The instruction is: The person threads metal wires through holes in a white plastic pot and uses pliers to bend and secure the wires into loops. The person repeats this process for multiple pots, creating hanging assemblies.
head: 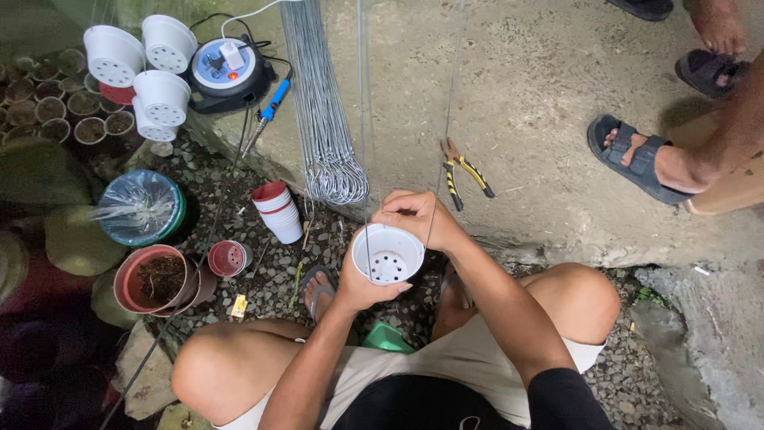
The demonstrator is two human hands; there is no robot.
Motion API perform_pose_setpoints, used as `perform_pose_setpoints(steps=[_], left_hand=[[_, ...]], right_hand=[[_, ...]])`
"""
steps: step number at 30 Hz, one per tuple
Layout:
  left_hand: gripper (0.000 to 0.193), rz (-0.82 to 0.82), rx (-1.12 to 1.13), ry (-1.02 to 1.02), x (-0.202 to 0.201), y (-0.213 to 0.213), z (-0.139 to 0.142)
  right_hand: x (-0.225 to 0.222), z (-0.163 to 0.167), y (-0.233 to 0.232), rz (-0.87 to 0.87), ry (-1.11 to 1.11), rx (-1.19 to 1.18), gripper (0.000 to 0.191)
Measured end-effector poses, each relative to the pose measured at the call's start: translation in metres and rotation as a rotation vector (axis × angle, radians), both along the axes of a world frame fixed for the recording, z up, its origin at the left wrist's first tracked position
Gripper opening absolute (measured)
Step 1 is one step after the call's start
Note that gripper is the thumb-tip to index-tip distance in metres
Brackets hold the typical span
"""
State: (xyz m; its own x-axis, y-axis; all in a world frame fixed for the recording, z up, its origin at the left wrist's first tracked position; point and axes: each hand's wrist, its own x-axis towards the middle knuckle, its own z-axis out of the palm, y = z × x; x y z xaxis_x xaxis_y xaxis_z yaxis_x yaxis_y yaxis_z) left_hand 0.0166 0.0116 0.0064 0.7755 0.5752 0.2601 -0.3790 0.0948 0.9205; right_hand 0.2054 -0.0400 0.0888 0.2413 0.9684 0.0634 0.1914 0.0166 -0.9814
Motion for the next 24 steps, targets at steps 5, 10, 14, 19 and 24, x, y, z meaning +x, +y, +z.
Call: perform_pose_setpoints(steps=[5, 10, 14, 19, 24], left_hand=[[0.103, -0.007, 0.02, 0.03, 0.001, -0.001, -0.002], [0.108, 0.007, 0.036, 0.026, -0.001, -0.006, 0.01], [0.109, -0.002, 0.025, 0.033, -0.009, -0.01, 0.027], [0.112, -0.032, 0.019, 0.045, -0.017, -0.017, 0.045], [0.118, -0.005, 0.069, 0.062, -0.016, -0.014, 0.056]], right_hand=[[-0.002, 0.006, -0.002, -0.027, -0.036, -0.013, 0.014], [0.005, 0.017, -0.007, 0.002, 0.14, 0.059, 0.019], [0.039, 0.021, -0.009, -0.546, -0.295, 0.051, 0.041], [0.062, 0.006, -0.011, -0.813, -0.975, -0.432, 0.083], [0.066, -0.002, -0.005, -0.799, -1.201, -0.508, 0.077]])
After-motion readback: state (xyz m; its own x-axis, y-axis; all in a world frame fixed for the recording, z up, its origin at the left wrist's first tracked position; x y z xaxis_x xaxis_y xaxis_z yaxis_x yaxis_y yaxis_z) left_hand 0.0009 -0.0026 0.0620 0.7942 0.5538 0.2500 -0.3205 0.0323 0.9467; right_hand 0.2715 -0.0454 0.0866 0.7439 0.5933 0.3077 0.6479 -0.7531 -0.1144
